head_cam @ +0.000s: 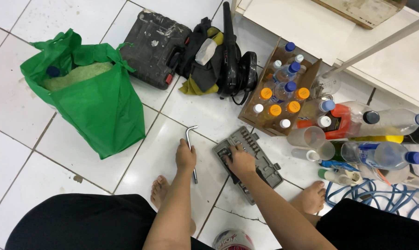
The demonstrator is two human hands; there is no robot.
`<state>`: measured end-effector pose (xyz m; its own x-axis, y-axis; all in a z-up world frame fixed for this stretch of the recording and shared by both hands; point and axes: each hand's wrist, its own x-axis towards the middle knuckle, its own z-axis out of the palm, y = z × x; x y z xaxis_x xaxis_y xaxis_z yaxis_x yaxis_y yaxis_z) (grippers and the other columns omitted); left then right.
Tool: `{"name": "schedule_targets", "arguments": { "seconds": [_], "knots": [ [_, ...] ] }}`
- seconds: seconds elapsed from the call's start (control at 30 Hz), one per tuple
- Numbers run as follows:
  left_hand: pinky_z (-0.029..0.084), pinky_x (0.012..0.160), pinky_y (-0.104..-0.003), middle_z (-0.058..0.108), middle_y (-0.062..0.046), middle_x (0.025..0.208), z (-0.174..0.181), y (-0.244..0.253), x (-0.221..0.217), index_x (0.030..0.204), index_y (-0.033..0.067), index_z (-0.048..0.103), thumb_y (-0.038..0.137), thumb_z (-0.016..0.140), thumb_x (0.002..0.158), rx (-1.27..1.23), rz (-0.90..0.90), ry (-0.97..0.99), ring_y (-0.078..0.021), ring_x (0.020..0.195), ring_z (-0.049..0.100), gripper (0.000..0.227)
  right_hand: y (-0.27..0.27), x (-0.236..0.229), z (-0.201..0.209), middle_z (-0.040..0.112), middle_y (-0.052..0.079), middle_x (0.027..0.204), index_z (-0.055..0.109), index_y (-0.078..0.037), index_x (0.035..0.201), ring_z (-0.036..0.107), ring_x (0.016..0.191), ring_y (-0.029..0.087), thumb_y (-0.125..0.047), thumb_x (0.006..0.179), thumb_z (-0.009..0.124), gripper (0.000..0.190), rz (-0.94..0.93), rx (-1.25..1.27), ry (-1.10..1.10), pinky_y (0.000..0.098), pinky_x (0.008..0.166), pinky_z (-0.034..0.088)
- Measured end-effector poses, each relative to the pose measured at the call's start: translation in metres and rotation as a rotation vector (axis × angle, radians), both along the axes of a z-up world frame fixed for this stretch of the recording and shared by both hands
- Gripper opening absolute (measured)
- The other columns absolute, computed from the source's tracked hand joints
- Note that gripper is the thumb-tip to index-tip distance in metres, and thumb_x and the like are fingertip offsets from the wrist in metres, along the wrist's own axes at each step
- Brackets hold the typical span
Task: The person sits on the floor and organizes a set of metal tools into a gray plastic case. They use a black cloth to wipe the tools before placing them into the designated slots within the case.
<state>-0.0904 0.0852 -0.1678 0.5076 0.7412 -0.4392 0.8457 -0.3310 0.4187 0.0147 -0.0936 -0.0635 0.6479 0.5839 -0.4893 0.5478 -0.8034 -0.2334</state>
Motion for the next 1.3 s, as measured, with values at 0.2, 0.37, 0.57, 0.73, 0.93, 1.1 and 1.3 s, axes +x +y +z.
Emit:
{"name": "schedule_targets", "arguments": {
  "seconds": [0.2, 0.37, 0.57, 0.73, 0.93, 1.1, 1.3],
  "knots": [
    [0.066, 0.075, -0.038, 0.072, -0.012, 0.095, -0.011, 0.005, 0.003, 0.113, 0.0061, 0.053, 0.021, 0.061, 0.101, 0.044, -0.048, 0.075, -0.0273, 0.093, 0.076, 0.020, 0.006, -0.006, -0.022, 0.061, 0.010, 0.124, 0.053, -0.020, 0.140, 0.076, 0.091, 0.026, -0.034, 0.103, 0.054, 0.039, 0.252, -0.053, -0.080, 0.0388, 0.078, 0.064],
    [0.066, 0.074, -0.038, 0.069, -0.010, 0.095, -0.006, 0.000, -0.001, 0.113, 0.0073, 0.053, 0.023, 0.060, 0.102, 0.041, -0.030, 0.101, -0.0262, 0.092, 0.076, 0.021, -0.006, -0.004, -0.015, 0.060, 0.011, 0.123, 0.053, -0.020, 0.139, 0.076, 0.090, 0.027, -0.035, 0.103, 0.055, 0.039, 0.253, 0.016, -0.037, 0.0395, 0.078, 0.065],
    [0.063, 0.079, -0.040, 0.066, -0.011, 0.095, 0.025, -0.033, 0.010, 0.107, 0.0077, 0.056, 0.028, 0.062, 0.099, 0.011, -0.065, 0.029, -0.0273, 0.097, 0.071, 0.023, -0.048, 0.033, -0.008, 0.058, 0.013, 0.126, 0.059, -0.013, 0.130, 0.076, 0.093, 0.030, -0.028, 0.100, 0.059, 0.033, -0.066, 0.084, -0.081, 0.0421, 0.080, 0.065],
    [0.064, 0.052, -0.039, 0.075, -0.019, 0.082, 0.009, -0.106, 0.009, 0.121, -0.0033, 0.061, 0.051, 0.056, 0.098, -0.624, 0.010, 0.067, -0.0274, 0.065, 0.077, 0.059, -0.110, 0.051, -0.019, 0.054, 0.014, 0.132, 0.050, -0.014, 0.135, 0.074, 0.102, 0.033, -0.041, 0.097, 0.062, 0.049, -0.339, -0.053, -0.081, 0.0455, 0.087, 0.063],
    [0.064, 0.075, -0.046, 0.069, -0.028, 0.111, -0.019, -0.125, 0.008, 0.120, -0.0063, 0.060, 0.022, 0.052, 0.104, -0.492, 0.053, -0.084, -0.0403, 0.103, 0.072, 0.034, -0.139, 0.070, -0.065, 0.079, 0.013, 0.110, 0.076, -0.012, 0.115, 0.075, 0.106, 0.032, -0.047, 0.090, 0.066, 0.045, -0.323, -0.183, 0.256, 0.0440, 0.087, 0.061],
    [0.062, 0.081, -0.047, 0.072, -0.025, 0.103, 0.018, -0.124, 0.025, 0.115, -0.0033, 0.061, 0.013, 0.054, 0.102, -0.423, 0.149, -0.268, -0.0395, 0.102, 0.072, 0.022, -0.123, 0.070, -0.030, 0.073, 0.011, 0.066, 0.077, -0.006, 0.080, 0.071, 0.069, 0.029, -0.033, 0.082, 0.071, 0.028, -0.159, 0.203, 0.376, 0.0394, 0.071, 0.056],
    [0.057, 0.096, -0.050, 0.063, -0.032, 0.126, 0.021, -0.149, 0.053, 0.134, -0.0052, 0.057, 0.038, 0.031, 0.111, -0.638, 0.453, -0.520, -0.0437, 0.121, 0.063, 0.056, -0.098, 0.055, 0.021, 0.067, 0.010, 0.054, 0.073, -0.005, 0.071, 0.063, 0.051, 0.025, -0.029, 0.083, 0.073, 0.026, 0.022, 0.283, 0.309, 0.0329, 0.057, 0.052]
  ]
}}
